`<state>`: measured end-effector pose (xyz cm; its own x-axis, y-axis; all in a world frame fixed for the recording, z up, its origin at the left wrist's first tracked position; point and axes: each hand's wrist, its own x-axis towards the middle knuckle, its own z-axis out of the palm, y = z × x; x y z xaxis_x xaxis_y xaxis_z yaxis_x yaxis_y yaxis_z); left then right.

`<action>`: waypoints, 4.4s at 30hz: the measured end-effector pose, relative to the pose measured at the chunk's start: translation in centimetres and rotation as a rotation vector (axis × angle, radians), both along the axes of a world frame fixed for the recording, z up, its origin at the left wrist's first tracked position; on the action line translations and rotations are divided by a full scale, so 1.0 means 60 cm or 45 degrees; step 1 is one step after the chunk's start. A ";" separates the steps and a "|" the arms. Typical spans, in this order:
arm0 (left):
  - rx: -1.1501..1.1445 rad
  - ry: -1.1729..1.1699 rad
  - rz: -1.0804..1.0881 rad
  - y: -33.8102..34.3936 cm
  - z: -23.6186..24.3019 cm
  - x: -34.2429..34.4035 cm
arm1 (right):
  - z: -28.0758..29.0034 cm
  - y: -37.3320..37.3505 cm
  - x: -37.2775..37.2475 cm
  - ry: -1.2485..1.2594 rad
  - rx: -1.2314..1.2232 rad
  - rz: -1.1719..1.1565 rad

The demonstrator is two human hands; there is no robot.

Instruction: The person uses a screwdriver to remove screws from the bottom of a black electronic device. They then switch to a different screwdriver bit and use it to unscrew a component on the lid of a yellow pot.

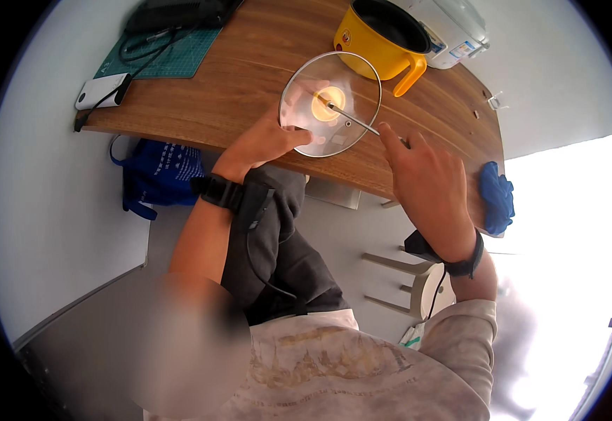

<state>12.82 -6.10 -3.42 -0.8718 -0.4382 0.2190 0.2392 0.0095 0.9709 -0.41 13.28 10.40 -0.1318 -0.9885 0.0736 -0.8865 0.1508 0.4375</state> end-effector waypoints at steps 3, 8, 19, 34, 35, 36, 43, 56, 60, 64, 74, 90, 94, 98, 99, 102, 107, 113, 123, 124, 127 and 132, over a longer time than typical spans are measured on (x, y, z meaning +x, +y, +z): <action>-0.025 0.010 -0.008 0.001 0.000 0.000 | -0.022 0.015 -0.023 -0.612 -0.152 0.040; 0.202 -0.013 -0.077 0.006 0.005 -0.004 | -0.082 0.046 -0.034 -1.713 -0.213 -0.468; 0.213 -0.059 0.020 0.004 -0.006 0.001 | -0.143 0.048 0.016 -2.379 -0.560 -0.481; 0.186 -0.121 0.092 0.004 -0.014 0.001 | -0.151 0.054 0.025 -2.322 -0.597 -0.489; 0.187 -0.121 0.094 0.004 -0.017 0.000 | -0.150 0.054 0.024 -2.326 -0.591 -0.487; 0.187 -0.122 0.095 0.003 -0.018 0.000 | -0.149 0.053 0.023 -2.330 -0.586 -0.486; 0.111 -0.064 0.009 0.001 -0.010 0.001 | -0.129 0.053 -0.003 -2.050 -0.542 -0.530; 0.114 -0.032 -0.118 0.007 0.012 0.005 | 0.000 0.017 -0.061 -1.216 -0.226 -0.191; 0.149 -0.059 -0.090 0.004 0.002 0.003 | 0.023 0.011 -0.048 -0.990 -0.204 -0.152; 0.109 -0.117 -0.075 -0.002 -0.014 0.001 | 0.031 0.005 -0.044 -0.689 -0.221 -0.022; 0.113 -0.135 -0.063 0.001 0.002 -0.001 | 0.046 -0.009 -0.019 0.065 -0.225 0.324; 0.198 -0.055 0.011 0.001 -0.007 0.002 | -0.146 0.065 0.007 -2.408 -0.433 -0.531; 0.243 0.025 0.111 0.019 0.013 0.002 | -0.177 0.058 0.012 -2.648 -0.565 -0.542; 0.139 0.026 0.108 0.012 0.005 0.003 | -0.167 0.047 0.030 -2.741 -0.653 -0.605; 0.126 0.004 0.092 0.010 0.008 0.004 | -0.168 0.047 0.031 -2.753 -0.630 -0.579; 0.087 0.004 0.085 0.013 0.012 0.003 | -0.170 0.045 0.032 -2.788 -0.585 -0.493; 0.034 0.040 0.088 0.012 0.011 0.003 | -0.172 0.037 0.038 -2.795 -0.580 -0.415; 0.059 0.046 0.074 0.014 0.015 0.003 | -0.175 0.037 0.044 -2.781 -0.583 -0.425; 0.310 0.277 -0.107 0.000 -0.008 -0.001 | -0.176 0.038 0.041 -2.825 -0.617 -0.420; 0.436 0.330 -0.184 -0.001 -0.009 -0.001 | -0.176 0.039 0.040 -2.821 -0.617 -0.417; 0.793 0.453 -0.396 -0.005 0.002 0.008 | -0.174 0.041 0.037 -2.817 -0.608 -0.412; 0.506 0.157 -0.037 0.006 0.014 0.001 | -0.172 0.045 0.032 -2.810 -0.559 -0.373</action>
